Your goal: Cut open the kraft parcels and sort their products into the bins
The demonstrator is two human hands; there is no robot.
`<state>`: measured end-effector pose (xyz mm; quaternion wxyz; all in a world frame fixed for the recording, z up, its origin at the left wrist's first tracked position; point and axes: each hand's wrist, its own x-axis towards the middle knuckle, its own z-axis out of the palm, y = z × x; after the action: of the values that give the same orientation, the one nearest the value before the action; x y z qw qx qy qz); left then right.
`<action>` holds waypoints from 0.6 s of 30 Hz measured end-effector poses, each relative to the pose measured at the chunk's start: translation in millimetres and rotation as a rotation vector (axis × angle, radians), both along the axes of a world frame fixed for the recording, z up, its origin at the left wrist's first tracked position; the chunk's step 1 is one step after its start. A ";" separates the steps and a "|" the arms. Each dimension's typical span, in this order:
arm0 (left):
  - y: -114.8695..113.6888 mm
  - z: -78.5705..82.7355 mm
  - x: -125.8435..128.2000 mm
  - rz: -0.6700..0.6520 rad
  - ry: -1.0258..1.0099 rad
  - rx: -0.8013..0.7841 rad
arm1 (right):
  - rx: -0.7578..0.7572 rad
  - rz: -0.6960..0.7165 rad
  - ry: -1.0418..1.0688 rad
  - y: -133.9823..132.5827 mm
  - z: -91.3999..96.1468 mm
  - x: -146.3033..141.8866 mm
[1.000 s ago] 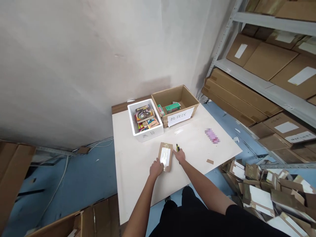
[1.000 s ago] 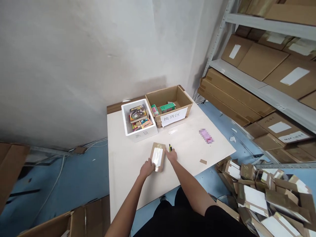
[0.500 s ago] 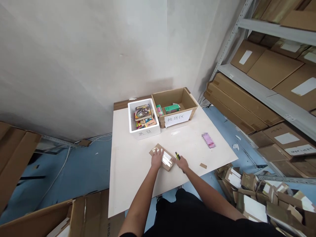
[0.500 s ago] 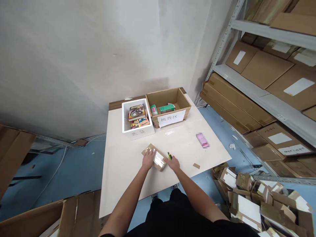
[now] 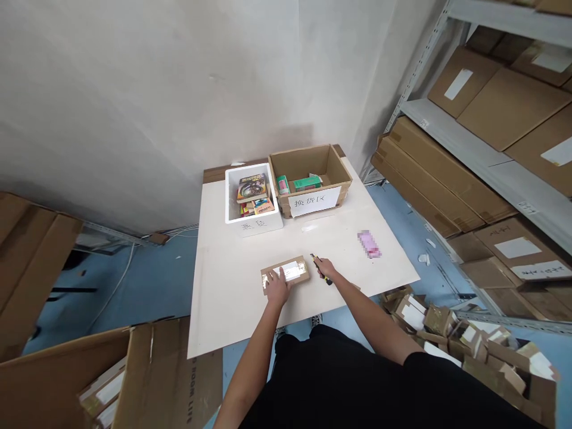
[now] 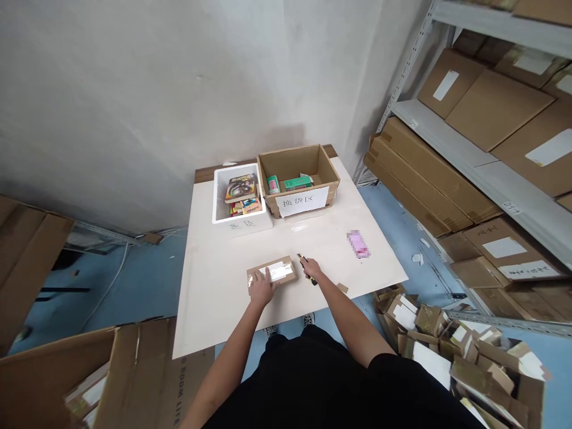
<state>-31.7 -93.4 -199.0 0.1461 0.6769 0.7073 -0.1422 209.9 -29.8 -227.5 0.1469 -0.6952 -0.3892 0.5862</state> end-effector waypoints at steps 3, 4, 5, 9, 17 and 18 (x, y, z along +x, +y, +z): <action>0.5 -2.8 0.0 0.010 -0.015 -0.031 | 0.021 0.092 0.048 -15.9 -4.5 5.9; 1.7 -3.2 -0.5 0.008 -0.011 -0.032 | 0.033 0.117 0.059 -17.6 -4.9 4.5; 2.8 -3.5 -0.9 0.006 -0.006 -0.027 | 0.045 0.139 0.066 -17.5 -4.8 1.8; 3.7 -5.5 -1.8 0.001 0.014 -0.005 | 0.067 0.169 0.064 -9.7 -4.0 -12.6; 1.4 -7.7 2.6 0.005 0.047 0.008 | 0.046 0.214 0.063 -37.0 -6.9 0.1; 2.8 -6.4 1.6 0.007 0.049 0.006 | 0.041 0.222 0.065 -42.3 -7.2 3.0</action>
<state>-30.1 -90.6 -205.4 0.1272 0.6711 0.7136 -0.1558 212.9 -72.1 -234.7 0.1076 -0.6251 -0.4708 0.6132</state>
